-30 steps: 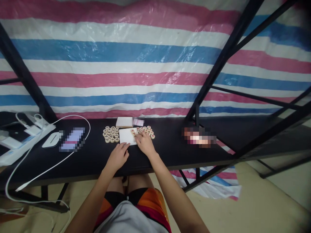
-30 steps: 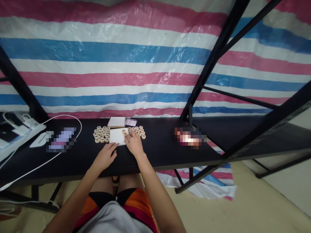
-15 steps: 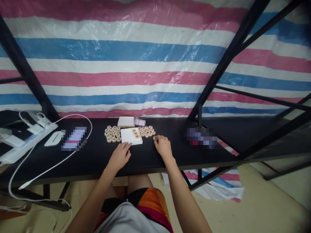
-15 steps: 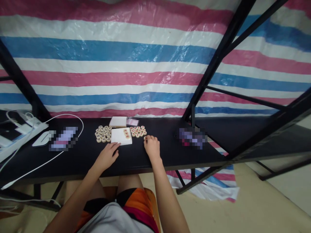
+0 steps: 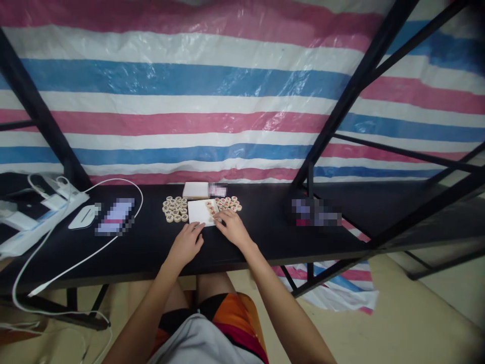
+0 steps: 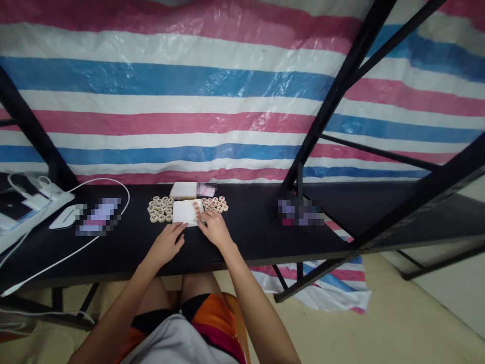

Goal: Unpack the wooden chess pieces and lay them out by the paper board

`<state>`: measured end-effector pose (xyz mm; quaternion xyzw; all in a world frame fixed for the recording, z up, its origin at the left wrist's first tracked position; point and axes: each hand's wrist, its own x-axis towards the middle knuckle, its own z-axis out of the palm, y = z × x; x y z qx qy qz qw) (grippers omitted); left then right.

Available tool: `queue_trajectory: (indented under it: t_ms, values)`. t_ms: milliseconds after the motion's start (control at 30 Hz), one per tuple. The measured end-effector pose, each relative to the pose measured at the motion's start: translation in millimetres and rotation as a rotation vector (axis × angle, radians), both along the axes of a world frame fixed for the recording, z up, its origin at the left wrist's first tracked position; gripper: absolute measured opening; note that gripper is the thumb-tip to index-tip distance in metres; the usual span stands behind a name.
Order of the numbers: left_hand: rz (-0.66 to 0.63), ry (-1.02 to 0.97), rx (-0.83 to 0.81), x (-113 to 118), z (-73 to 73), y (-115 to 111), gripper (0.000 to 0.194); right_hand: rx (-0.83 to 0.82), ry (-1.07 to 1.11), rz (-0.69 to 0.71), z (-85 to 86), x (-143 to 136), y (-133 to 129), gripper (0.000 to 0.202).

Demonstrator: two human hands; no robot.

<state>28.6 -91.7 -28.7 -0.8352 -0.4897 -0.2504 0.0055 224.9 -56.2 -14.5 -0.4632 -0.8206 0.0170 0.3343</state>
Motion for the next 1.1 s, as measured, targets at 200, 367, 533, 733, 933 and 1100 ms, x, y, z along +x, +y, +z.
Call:
queue_trajectory:
  t_ms: [200, 367, 533, 733, 933, 1100]
  values:
    - [-0.007, -0.008, -0.008, 0, 0.9, 0, 0.038, 0.002, -0.103, -0.009, 1.8, 3, 1, 0.022]
    - [-0.011, -0.012, -0.014, 0, 1.6, 0, 0.038, 0.0, -0.097, -0.042, 3.0, 1, -3, 0.026]
    - [-0.002, -0.014, -0.01, 0, 2.4, -2, 0.038, 0.011, 0.04, -0.342, -6.2, 24, -1, 0.031]
    - [-0.007, -0.027, -0.019, 0, 2.6, -1, 0.038, -0.122, -0.067, -0.463, -20.2, 36, 4, 0.039]
    - [-0.011, -0.013, -0.025, 0, 3.3, -2, 0.038, -0.131, -0.103, -0.456, -19.2, 28, 0, 0.034]
    - [-0.004, -0.018, -0.01, 0, 3.0, -3, 0.039, -0.098, -0.088, -0.468, -19.4, 29, -1, 0.029]
